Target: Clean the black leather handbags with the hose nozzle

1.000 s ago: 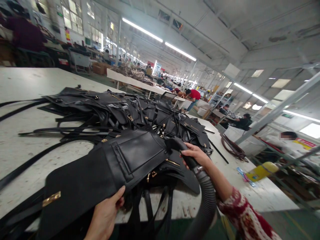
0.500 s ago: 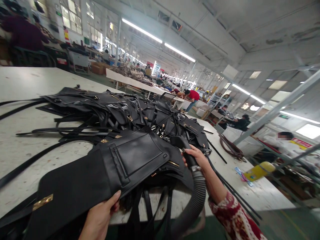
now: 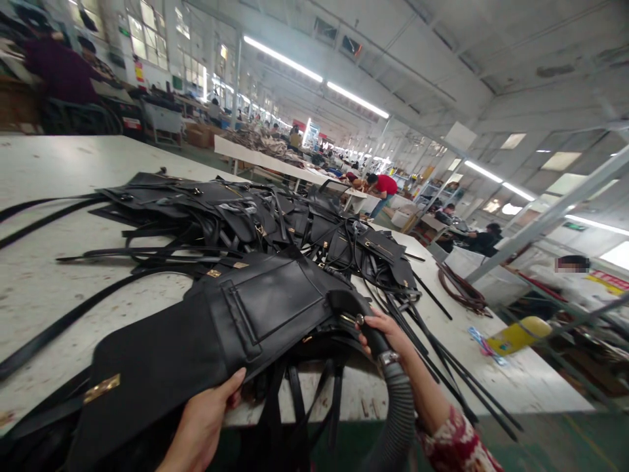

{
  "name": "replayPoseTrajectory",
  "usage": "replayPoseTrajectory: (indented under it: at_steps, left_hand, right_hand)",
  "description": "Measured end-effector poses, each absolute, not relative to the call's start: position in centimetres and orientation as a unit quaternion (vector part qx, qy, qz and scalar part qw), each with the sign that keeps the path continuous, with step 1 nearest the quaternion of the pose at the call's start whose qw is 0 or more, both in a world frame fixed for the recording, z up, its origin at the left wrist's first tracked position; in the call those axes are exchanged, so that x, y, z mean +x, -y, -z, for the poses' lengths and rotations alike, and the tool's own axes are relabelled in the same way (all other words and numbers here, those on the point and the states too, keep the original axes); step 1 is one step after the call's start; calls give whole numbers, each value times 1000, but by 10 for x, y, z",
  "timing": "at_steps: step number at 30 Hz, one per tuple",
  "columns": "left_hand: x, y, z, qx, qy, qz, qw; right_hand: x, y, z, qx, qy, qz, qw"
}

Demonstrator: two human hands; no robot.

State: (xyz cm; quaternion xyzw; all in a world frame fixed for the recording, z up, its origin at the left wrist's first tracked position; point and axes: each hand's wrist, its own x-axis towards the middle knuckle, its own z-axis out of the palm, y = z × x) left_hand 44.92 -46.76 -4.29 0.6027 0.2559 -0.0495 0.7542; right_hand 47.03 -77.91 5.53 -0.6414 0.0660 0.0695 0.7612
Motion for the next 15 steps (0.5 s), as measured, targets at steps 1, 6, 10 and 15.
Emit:
replayPoseTrajectory:
  at_steps: [1,6,10,15]
  left_hand:
    - [447,467,42,606,-240,76,755]
    - [432,464,28,544,-229,143,794]
    - [423,459,20,410,-264,139,862]
    - [413,450,18,420,-273,144,853]
  right_hand:
    - [473,777,-57,-643,-64,-55,761]
    - [454,748,-78,-672,-45,-43,738]
    - [411,711,-92,-721,-37,-88,686]
    - [372,677,-86,-706,-19,-224,672]
